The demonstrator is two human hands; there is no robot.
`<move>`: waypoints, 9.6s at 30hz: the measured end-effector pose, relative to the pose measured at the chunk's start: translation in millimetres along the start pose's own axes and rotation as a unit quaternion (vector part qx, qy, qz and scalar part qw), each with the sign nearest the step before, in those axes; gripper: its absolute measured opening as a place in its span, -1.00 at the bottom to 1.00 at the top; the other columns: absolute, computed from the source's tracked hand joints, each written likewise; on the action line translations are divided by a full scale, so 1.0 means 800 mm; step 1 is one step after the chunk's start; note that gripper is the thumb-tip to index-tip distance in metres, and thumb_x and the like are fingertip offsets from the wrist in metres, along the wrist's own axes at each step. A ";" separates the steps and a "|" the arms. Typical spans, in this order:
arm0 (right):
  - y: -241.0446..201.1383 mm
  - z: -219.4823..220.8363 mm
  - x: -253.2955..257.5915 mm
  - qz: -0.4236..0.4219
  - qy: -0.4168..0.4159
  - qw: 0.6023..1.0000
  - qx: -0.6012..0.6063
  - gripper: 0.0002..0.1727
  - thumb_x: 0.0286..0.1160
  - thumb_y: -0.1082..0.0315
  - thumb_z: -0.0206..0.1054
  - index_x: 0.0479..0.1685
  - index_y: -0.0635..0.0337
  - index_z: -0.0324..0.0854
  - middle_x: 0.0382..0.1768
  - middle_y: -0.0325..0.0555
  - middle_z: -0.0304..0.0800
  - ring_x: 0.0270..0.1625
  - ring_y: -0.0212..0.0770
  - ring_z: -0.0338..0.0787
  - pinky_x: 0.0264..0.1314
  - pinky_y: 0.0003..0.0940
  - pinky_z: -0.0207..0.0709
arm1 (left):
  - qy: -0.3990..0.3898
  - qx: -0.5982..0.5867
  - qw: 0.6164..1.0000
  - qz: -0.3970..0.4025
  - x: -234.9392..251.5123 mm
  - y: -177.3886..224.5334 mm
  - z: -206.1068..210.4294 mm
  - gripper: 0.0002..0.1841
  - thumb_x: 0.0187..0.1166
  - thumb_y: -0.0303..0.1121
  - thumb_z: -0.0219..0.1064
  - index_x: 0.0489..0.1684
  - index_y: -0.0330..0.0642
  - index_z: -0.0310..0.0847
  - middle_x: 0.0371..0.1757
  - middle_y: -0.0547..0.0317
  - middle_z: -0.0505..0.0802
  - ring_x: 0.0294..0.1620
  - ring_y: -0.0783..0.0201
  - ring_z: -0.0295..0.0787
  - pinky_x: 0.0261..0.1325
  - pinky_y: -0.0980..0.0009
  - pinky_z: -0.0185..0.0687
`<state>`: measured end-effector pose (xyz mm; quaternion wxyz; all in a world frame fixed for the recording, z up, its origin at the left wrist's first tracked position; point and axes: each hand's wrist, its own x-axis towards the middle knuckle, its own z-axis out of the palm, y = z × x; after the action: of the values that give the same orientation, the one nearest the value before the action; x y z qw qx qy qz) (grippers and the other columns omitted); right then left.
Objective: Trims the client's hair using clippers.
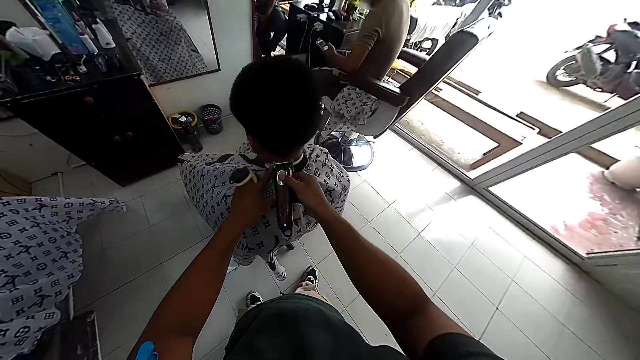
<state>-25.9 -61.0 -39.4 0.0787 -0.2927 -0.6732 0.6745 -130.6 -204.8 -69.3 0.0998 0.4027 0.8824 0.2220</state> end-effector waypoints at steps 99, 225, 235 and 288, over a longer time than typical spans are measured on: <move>0.100 -0.142 -0.068 0.001 -0.125 0.966 0.229 -0.54 0.86 -0.04 -0.17 0.16 0.16 0.42 -0.50 -0.18 0.71 -0.58 -0.31 0.73 -0.50 -0.42 0.69 | -0.155 -0.542 0.824 0.056 0.029 0.076 -0.035 -0.71 0.64 -0.22 0.17 0.22 -0.01 0.63 -0.21 0.25 0.93 -0.50 0.53 0.79 -0.65 0.70 0.54; 0.145 -0.030 -0.159 -0.004 0.113 0.956 0.272 -0.29 0.04 0.31 0.60 0.27 0.22 0.36 -0.50 -0.17 0.71 -0.62 -0.27 0.71 -0.52 -0.35 0.69 | -0.251 -0.427 0.845 0.203 0.053 0.004 -0.092 -0.68 0.61 -0.18 0.34 0.20 -0.13 0.73 -0.28 0.27 0.90 -0.49 0.46 0.78 -0.54 0.56 0.66; 0.143 -0.009 -0.171 -0.026 0.162 0.957 0.239 -0.36 0.07 0.31 0.55 0.21 0.21 0.37 -0.57 -0.22 0.69 -0.66 -0.29 0.70 -0.55 -0.37 0.68 | -0.290 -0.365 0.865 0.185 0.045 0.017 -0.082 -0.82 0.64 -0.38 0.29 0.01 -0.20 0.77 -0.39 0.34 0.86 -0.59 0.54 0.69 -0.56 0.60 0.60; 0.063 0.045 -0.076 -0.120 0.145 0.978 0.093 -0.65 0.64 0.20 0.00 0.04 0.25 0.60 -0.38 -0.34 0.80 -0.41 -0.44 0.81 -0.30 -0.41 0.79 | 0.169 -0.096 0.950 0.243 0.009 -0.073 -0.033 -0.64 0.56 -0.47 0.26 0.27 -0.13 0.81 0.26 -0.19 0.83 0.25 -0.15 0.81 0.26 -0.08 0.72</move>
<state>20.4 -126.7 -72.4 0.2830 -0.2960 -0.6194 0.6698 -183.2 -241.4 -73.8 -0.0694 0.5498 0.7364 0.3881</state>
